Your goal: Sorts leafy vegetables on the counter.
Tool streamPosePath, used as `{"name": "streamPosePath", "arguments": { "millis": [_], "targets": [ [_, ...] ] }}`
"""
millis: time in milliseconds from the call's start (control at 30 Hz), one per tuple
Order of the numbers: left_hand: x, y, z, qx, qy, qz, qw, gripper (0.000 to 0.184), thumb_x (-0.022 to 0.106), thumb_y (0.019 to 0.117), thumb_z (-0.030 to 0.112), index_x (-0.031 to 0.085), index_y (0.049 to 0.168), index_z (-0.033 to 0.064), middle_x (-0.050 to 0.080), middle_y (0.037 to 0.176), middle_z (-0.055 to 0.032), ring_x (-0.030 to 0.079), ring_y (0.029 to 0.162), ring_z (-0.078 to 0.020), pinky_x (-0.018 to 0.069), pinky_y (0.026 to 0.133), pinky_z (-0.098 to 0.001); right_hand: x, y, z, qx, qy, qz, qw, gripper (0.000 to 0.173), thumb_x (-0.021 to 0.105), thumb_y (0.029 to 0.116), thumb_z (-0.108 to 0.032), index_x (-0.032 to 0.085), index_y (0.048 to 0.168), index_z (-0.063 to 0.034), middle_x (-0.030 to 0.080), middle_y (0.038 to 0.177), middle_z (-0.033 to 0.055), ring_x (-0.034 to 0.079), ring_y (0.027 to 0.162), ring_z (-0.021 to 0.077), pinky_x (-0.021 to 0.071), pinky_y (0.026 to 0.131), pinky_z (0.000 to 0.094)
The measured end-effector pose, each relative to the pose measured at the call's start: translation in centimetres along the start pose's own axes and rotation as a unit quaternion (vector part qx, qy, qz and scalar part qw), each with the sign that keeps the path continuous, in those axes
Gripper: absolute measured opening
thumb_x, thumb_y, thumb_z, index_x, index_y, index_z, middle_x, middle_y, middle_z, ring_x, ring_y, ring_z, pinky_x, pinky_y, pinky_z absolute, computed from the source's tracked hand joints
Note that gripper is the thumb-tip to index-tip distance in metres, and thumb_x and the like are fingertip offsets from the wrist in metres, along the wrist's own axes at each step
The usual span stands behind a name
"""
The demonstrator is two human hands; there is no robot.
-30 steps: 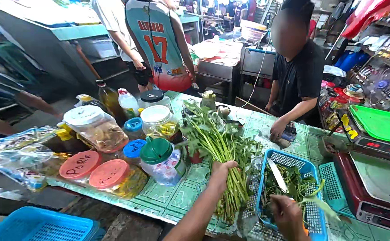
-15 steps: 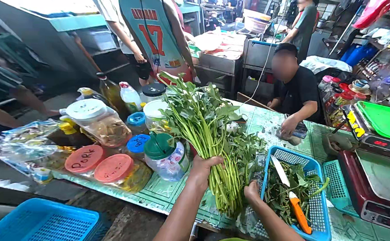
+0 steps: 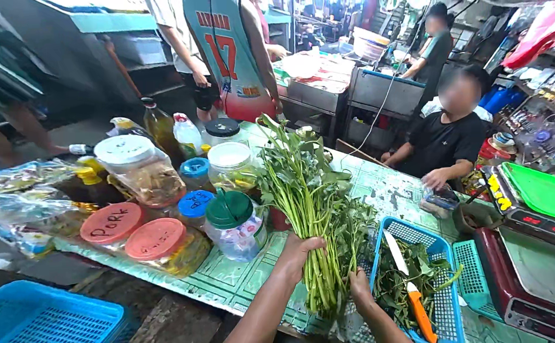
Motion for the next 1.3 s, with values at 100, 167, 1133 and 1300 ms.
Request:
{"name": "streamPosePath", "arguments": {
  "millis": [100,167,1133,1300],
  "targets": [
    [1.2,0.4,-1.5,-0.019,0.007,-0.011,1.0,0.039,0.07,0.0809,-0.008,0.055,0.117,-0.0025,0.07,0.079,-0.014,0.07,0.065,-0.022,0.0615,0.062,-0.0347,-3.0,-1.4,-4.0,-0.081,0.096,0.037,0.991,0.034,0.04,0.11,-0.019,0.047,0.132,0.0065,0.059,0.089,0.0135,0.058,0.075,0.022,0.0517,0.071,0.0416],
    [1.9,0.7,-3.0,-0.038,0.006,-0.014,0.999,0.043,0.072,0.0831,-0.005,0.053,0.122,-0.0026,0.07,0.082,-0.0154,0.07,0.067,-0.0232,0.0621,0.064,-0.0361,-5.6,-2.4,-7.4,-0.158,0.146,0.061,0.975,0.03,0.038,0.1099,-0.019,0.048,0.123,0.0059,0.053,0.078,0.0061,0.053,0.063,0.0144,0.0492,0.06,0.0335],
    [6.6,1.8,-13.4,-0.115,-0.229,-0.067,0.964,0.012,0.058,0.0977,0.003,0.063,0.107,-0.0026,0.07,0.092,-0.0166,0.071,0.081,-0.0251,0.0614,0.077,-0.0393,-12.1,-16.4,-16.4,-0.534,0.031,0.233,0.812,0.03,0.041,0.1056,-0.011,0.061,0.122,0.0052,0.067,0.105,0.0066,0.064,0.092,0.0015,0.0542,0.083,0.0184],
    [7.9,0.4,-11.7,-0.098,-0.241,-0.1,0.96,0.019,0.052,0.099,0.004,0.065,0.112,0.0004,0.074,0.1,-0.0152,0.073,0.089,-0.0234,0.0607,0.081,-0.0395,-8.2,-12.8,-14.3,-0.458,-0.107,0.175,0.865,0.026,0.051,0.1047,-0.014,0.069,0.116,0.0002,0.073,0.109,0.0113,0.071,0.101,0.0196,0.0587,0.092,0.0386]
  ]
}}
Point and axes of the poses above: each hand's wrist, its own y-axis towards the middle knuckle, its own x-axis out of the palm, z = x × y, the point moved 9 cm from there along y, towards the middle knuckle
